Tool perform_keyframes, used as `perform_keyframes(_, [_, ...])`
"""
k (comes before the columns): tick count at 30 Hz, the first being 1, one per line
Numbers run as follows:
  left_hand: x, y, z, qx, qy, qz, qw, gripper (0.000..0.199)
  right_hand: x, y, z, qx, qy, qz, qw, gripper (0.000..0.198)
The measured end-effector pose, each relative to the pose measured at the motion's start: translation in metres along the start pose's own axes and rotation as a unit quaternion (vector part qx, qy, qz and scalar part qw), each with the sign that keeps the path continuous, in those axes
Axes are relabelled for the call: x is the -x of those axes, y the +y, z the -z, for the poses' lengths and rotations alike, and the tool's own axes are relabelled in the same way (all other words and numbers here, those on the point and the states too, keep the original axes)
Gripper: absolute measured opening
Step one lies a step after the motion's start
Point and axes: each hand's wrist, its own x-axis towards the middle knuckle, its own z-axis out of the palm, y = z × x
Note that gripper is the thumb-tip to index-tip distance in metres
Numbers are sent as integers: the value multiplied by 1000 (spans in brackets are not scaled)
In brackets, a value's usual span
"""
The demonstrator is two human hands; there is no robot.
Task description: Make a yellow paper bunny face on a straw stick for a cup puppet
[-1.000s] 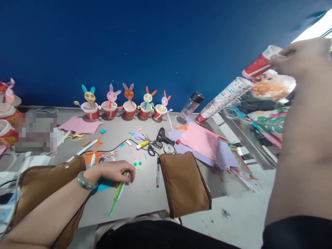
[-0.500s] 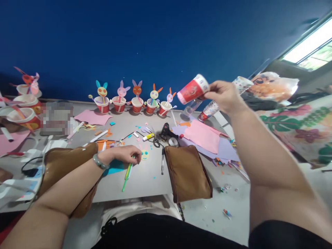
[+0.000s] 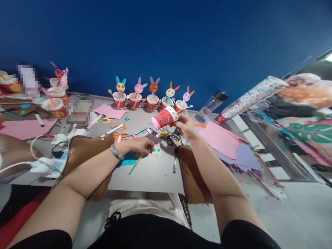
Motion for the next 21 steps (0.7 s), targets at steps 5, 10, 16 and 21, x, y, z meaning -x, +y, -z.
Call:
perform_keyframes(5, [2, 6, -1, 29, 49, 22, 998, 23, 0, 19, -7, -1, 14, -11, 1000, 16])
perform_keyframes(10, [-8, 8, 0, 96, 193, -17, 976, 10, 1, 28, -3, -1, 26, -11, 1000, 21])
perform_keyframes(16, [-18, 0, 6, 269, 374, 5, 888, 36, 3, 27, -2, 5, 26, 7, 1000, 18])
perform_keyframes(21, [-18, 4, 2, 371, 329, -60, 866, 53, 5, 20, -5, 78, -25, 34, 996, 13])
